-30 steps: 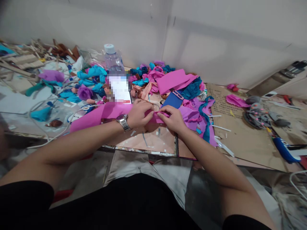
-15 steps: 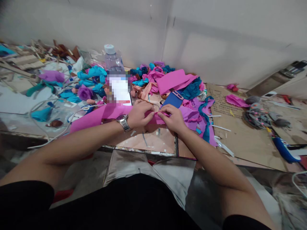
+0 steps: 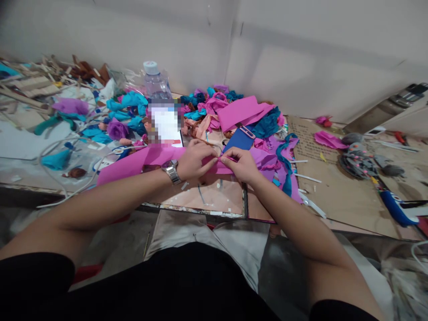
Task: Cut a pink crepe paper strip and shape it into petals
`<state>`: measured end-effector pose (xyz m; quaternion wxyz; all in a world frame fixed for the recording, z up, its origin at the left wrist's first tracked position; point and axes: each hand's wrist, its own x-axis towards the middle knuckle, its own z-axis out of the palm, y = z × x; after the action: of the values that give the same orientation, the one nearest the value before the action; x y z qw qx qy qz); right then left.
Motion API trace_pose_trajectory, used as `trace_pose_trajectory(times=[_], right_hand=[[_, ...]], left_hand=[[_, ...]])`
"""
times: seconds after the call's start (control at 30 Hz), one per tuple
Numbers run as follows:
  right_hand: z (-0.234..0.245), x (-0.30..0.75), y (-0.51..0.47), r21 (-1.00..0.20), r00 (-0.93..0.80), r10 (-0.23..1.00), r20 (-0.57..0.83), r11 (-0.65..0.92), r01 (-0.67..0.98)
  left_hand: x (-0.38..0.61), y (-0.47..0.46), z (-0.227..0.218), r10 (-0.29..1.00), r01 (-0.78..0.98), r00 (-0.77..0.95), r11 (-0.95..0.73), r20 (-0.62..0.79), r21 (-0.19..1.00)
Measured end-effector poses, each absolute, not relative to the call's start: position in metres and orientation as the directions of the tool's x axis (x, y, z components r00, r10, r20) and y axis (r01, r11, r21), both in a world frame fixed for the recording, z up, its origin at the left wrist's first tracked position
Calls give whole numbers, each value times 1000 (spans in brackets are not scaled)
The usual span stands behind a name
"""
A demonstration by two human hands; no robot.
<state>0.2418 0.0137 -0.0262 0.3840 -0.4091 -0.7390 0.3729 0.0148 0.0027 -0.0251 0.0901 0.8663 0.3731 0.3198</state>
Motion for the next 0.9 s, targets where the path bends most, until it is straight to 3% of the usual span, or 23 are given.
trace_pose_trajectory(times=[0.2,0.47,0.7,0.9], right_hand=[[-27,242,16,-919,-316,934,169,265,293],[-31,245,20,-846,-342,913,221,354,399],[-34,240,18,-753,-389,827,405,543,370],[-34,242,19,-715,-322,814,483,579,391]], left_hand=[[15,4,-27,702,592,510,-706,498,389],[16,3,-26,706,600,506,-700,495,387],[15,5,-29,715,613,480,-688,509,389],[14,5,-27,731,628,450,-667,512,401]])
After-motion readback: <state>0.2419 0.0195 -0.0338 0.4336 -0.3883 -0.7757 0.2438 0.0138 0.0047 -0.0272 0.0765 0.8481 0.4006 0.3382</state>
